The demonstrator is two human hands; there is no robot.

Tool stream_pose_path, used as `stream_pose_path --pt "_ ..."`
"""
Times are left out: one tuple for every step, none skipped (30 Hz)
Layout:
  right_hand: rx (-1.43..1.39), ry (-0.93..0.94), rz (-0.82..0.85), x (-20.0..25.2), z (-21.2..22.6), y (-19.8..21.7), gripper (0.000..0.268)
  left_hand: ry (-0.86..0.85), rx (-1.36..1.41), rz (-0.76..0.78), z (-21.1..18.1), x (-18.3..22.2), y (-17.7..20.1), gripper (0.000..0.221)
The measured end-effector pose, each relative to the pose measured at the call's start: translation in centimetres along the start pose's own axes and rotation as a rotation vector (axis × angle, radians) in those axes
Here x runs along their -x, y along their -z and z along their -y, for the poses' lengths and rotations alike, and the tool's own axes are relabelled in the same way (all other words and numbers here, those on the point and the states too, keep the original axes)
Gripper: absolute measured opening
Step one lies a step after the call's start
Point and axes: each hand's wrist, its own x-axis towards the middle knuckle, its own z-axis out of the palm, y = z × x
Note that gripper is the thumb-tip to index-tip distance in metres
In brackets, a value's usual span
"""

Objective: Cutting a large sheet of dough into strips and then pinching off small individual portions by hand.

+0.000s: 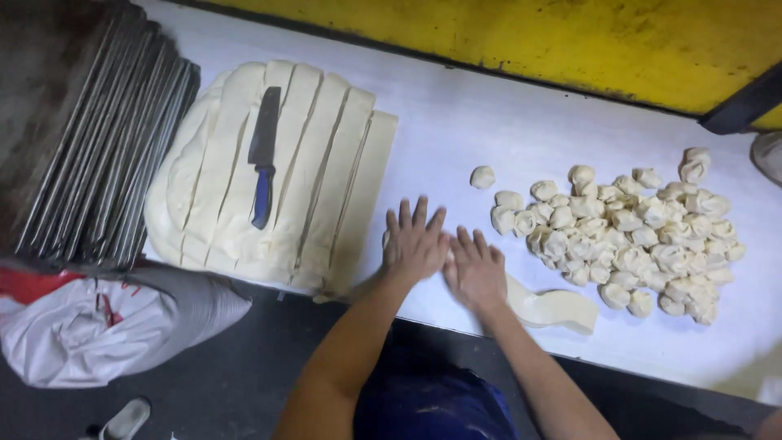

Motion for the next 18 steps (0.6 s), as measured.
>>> stream_pose_path --pt "0.003 -0.017 -0.001 -0.8 -0.3 0.5 0.056 -0.017 0.003 0.001 0.1 -1.7 0.2 0.061" --pt "-0.044 -0.112 0.036 -2.4 -0.6 1.1 0.055 0.031 0.07 0.067 0.3 -3.8 0.9 0.065" --pt "-0.093 -0.207 0.071 -3.8 -1.1 1.8 0.056 0.078 0.136 0.133 0.3 -6.0 1.5 0.069" --pt "-0.096 -0.234 0.056 -4.1 -0.7 1.7 0.056 0.05 0.127 0.129 0.7 -6.1 2.3 0.069" --pt "-0.093 -0.219 0.021 -4.3 -0.5 1.6 0.058 0.038 0.13 0.133 0.9 -6.4 3.0 0.068" --pt "-0.086 -0.201 0.035 -2.2 -0.4 0.8 0.059 0.042 0.155 0.177 0.3 -4.7 2.4 0.066" --pt "-0.087 -0.224 0.068 1.5 0.5 -0.2 0.059 0.029 0.167 0.213 0.1 -0.6 1.1 0.066" --pt "-0.032 -0.141 0.026 2.2 1.0 -0.2 0.056 -0.134 0.075 -0.084 0.7 0.9 1.3 0.052" --pt "0.025 -0.059 -0.014 2.8 1.4 -0.1 0.055 -0.296 -0.015 -0.384 1.3 2.5 1.5 0.041" --pt "0.028 -0.077 -0.026 2.9 0.9 0.2 0.055 -0.316 -0.014 -0.391 2.0 2.9 -0.7 0.041" --pt "0.064 -0.072 -0.086 3.0 0.3 0.3 0.06 -0.381 0.002 -0.482 2.6 3.4 -3.0 0.041" --pt "0.09 -0.065 -0.117 4.5 0.3 -0.2 0.066 -0.436 0.028 -0.544 3.2 5.3 -6.0 0.04" --pt "0.085 -0.081 -0.099 5.4 -0.2 -1.5 0.066 -0.447 0.039 -0.523 2.9 5.3 -7.5 0.04" --pt "0.05 -0.077 -0.127 4.3 -0.9 -2.4 0.064 -0.411 0.046 -0.552 3.1 3.6 -8.3 0.033" --pt "0.016 -0.072 -0.156 3.3 -1.7 -3.2 0.064 -0.375 0.053 -0.581 3.2 1.9 -8.9 0.031" --pt "0.01 -0.064 -0.156 3.4 -1.7 -2.1 0.064 -0.369 0.046 -0.58 3.4 0.8 -7.2 0.031" --pt "-0.156 -0.074 -0.084 3.4 -1.8 -1.0 0.059 -0.437 0.059 -0.581 3.6 -0.3 -5.5 0.034" --pt "-0.324 -0.079 -0.007 3.3 -1.8 0.0 0.056 -0.501 0.069 -0.578 4.0 -1.3 -3.7 0.041"
